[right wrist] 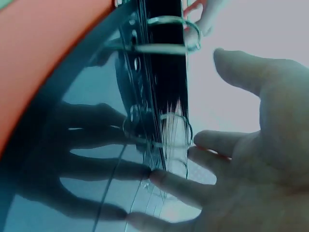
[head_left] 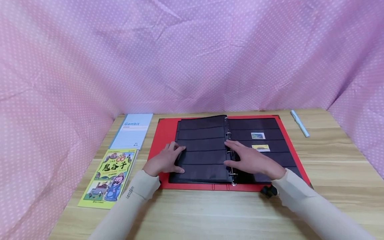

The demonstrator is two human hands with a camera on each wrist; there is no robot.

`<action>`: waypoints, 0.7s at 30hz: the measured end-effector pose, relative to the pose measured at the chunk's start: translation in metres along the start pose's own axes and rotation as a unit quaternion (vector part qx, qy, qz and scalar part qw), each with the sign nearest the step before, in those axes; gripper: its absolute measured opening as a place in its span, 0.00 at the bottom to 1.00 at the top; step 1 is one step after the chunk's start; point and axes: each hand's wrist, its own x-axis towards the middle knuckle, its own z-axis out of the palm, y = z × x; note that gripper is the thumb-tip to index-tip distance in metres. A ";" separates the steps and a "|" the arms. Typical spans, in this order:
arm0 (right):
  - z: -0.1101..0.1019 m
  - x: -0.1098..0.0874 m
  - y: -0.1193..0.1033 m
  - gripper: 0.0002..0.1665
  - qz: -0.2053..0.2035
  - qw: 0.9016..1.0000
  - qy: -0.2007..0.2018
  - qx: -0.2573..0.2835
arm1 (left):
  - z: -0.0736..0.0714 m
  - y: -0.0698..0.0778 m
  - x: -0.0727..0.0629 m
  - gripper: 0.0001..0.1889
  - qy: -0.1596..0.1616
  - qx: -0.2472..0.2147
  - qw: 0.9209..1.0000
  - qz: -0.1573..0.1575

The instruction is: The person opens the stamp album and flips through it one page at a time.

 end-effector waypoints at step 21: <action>-0.034 -0.073 0.107 0.44 0.137 0.985 0.088 -0.058 | 0.004 -0.004 0.000 0.50 -0.026 -0.021 0.999 -0.014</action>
